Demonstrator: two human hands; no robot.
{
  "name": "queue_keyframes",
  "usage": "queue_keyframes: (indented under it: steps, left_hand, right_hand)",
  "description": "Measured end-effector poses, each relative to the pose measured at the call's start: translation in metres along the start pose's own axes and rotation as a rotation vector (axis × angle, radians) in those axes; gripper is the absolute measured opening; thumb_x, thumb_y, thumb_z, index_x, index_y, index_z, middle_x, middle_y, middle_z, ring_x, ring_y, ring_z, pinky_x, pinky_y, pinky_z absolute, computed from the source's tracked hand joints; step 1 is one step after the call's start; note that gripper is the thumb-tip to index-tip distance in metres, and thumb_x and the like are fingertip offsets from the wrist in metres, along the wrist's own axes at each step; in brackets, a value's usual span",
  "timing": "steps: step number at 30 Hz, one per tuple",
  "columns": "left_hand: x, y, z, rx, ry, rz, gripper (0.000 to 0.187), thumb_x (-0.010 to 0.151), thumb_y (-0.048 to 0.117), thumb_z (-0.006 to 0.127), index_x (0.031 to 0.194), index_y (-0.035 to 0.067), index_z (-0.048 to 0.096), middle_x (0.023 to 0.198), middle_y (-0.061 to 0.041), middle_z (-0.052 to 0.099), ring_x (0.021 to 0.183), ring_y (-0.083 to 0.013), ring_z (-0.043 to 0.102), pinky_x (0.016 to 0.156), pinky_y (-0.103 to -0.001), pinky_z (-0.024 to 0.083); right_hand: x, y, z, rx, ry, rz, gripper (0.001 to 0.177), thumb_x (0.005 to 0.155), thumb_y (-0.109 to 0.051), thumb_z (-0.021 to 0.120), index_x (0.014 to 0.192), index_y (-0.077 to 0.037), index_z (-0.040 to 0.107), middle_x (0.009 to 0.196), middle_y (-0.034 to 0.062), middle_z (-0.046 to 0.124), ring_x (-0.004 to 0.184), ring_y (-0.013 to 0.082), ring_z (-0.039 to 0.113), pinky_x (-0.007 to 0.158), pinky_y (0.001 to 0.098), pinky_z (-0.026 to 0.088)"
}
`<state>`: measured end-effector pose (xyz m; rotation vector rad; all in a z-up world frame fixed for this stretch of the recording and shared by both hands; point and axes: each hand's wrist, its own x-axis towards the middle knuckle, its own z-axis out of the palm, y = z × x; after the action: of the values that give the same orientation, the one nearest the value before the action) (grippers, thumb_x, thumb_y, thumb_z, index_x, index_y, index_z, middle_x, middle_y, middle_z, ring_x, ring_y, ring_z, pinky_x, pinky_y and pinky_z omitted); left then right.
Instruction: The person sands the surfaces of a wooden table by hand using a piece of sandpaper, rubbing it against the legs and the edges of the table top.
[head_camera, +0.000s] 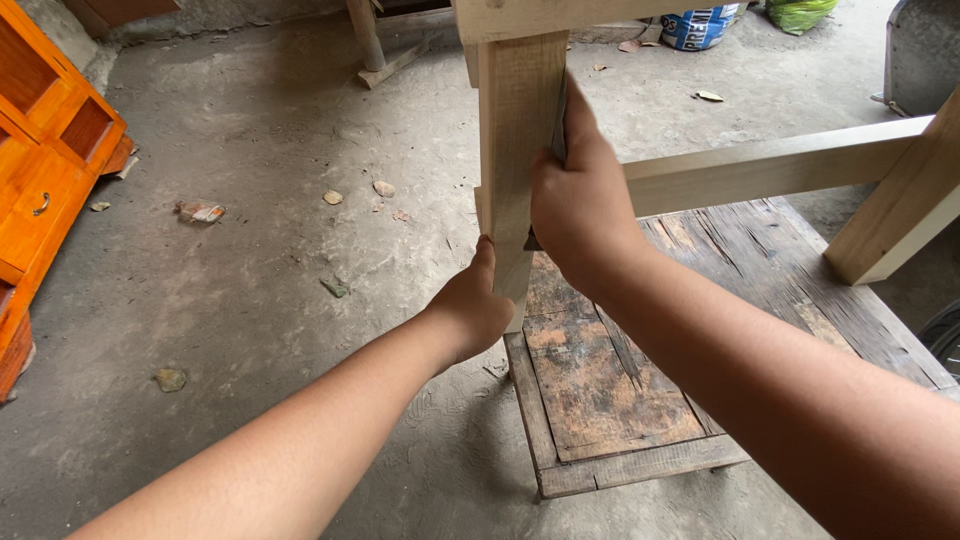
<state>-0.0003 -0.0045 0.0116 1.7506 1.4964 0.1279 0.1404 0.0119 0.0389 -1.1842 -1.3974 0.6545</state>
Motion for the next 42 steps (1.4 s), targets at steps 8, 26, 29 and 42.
queue_keyframes:
  steps: [8,26,29,42]
  left_hand:
    - [0.012,-0.009,0.009,-0.056,0.072,0.075,0.093,0.086,0.009,0.05,0.163,0.013,-0.002,0.151,-0.022,0.048,0.137,-0.0309,0.052,0.11,-0.037,0.044]
    - [0.013,-0.012,0.013,-0.068,0.068,0.046,0.094,0.088,0.009,0.05,0.163,0.012,-0.006,0.15,-0.023,0.048,0.136,-0.0298,0.054,0.111,-0.036,0.045]
    - [0.01,-0.008,0.01,-0.055,0.023,-0.003,0.097,0.089,0.006,0.047,0.166,0.013,-0.01,0.151,-0.023,0.049,0.126,-0.0331,0.065,0.103,-0.04,0.054]
    - [0.014,-0.014,0.014,-0.078,0.113,0.096,0.094,0.086,0.009,0.051,0.162,0.012,-0.003,0.144,-0.024,0.054,0.129,-0.0308,0.059,0.105,-0.037,0.049]
  right_hand:
    - [-0.058,0.039,0.014,-0.15,-0.222,0.627,0.069,0.092,0.005,0.036,0.157,-0.017,0.036,0.128,0.0191,0.068,0.111,0.0343,0.069,0.094,0.0454,0.055]
    - [-0.049,0.029,0.01,-0.022,-0.214,0.789,0.071,0.099,0.009,0.032,0.166,-0.016,0.032,0.135,0.027,0.066,0.119,0.0546,0.058,0.097,0.0579,0.051]
    - [-0.024,0.008,0.006,-0.07,-0.063,0.314,0.066,0.088,0.013,0.039,0.153,-0.001,0.041,0.139,0.0225,0.063,0.126,0.0282,0.062,0.107,0.0339,0.049]
    - [-0.045,0.033,0.012,0.076,-0.175,0.493,0.069,0.086,0.012,0.035,0.153,-0.004,0.041,0.138,0.0184,0.064,0.125,0.0268,0.063,0.104,0.0355,0.049]
